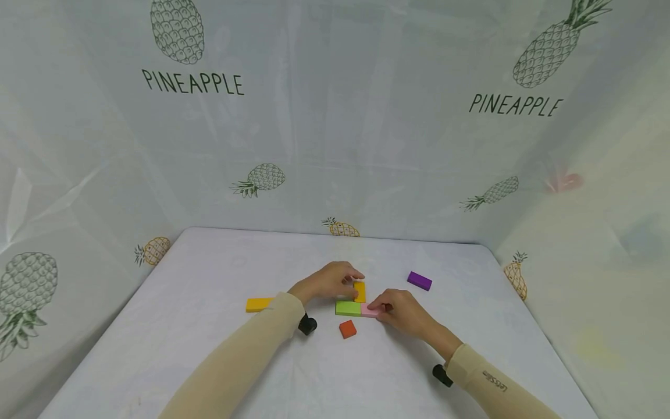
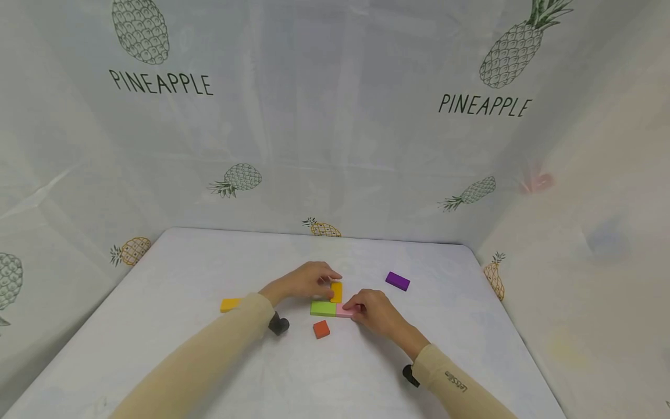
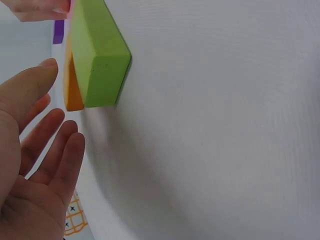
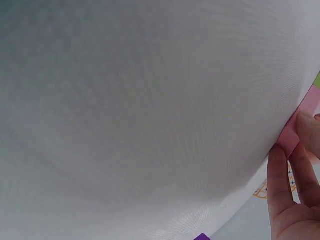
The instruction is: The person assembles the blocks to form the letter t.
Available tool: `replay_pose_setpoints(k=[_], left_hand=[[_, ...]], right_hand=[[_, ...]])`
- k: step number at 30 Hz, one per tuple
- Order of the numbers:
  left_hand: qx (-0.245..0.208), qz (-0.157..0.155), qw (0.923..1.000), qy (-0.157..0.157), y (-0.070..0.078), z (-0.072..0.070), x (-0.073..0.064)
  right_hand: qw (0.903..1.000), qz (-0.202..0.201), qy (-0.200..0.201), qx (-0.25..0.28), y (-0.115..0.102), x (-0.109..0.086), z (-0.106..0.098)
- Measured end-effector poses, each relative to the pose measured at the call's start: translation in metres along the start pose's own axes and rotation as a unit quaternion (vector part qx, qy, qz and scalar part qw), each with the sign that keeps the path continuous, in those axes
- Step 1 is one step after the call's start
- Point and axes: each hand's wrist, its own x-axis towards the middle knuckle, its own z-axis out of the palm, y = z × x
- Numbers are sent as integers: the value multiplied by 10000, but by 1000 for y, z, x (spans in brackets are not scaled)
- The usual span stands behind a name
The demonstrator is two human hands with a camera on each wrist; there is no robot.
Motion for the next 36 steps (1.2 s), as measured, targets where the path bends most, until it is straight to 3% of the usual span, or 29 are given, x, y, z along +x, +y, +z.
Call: replay_pose_setpoints(k=[8, 12, 17, 23, 29, 36], left_hand=[[-80, -102, 9999, 103, -4, -11, -7], [-189, 4, 9997, 169, -7, -18, -17], [-250, 239, 9990, 273, -10, -36, -39], [-183, 122, 9991, 374, -17, -58, -67], [-10, -13, 9995, 308, -31, -66, -95], [180, 140, 9997, 63, -46, -74, -129]], right_hand=[[9998, 159, -65, -95, 0, 2, -1], [9997, 220, -95, -107, 0, 1, -1], [9998, 166, -125, -37, -1, 0, -2], [9999, 101, -56, 32, -3, -1, -2], [9999, 118, -38, 10, -2, -2, -2], [9998, 183, -49, -16, 0, -1, 0]])
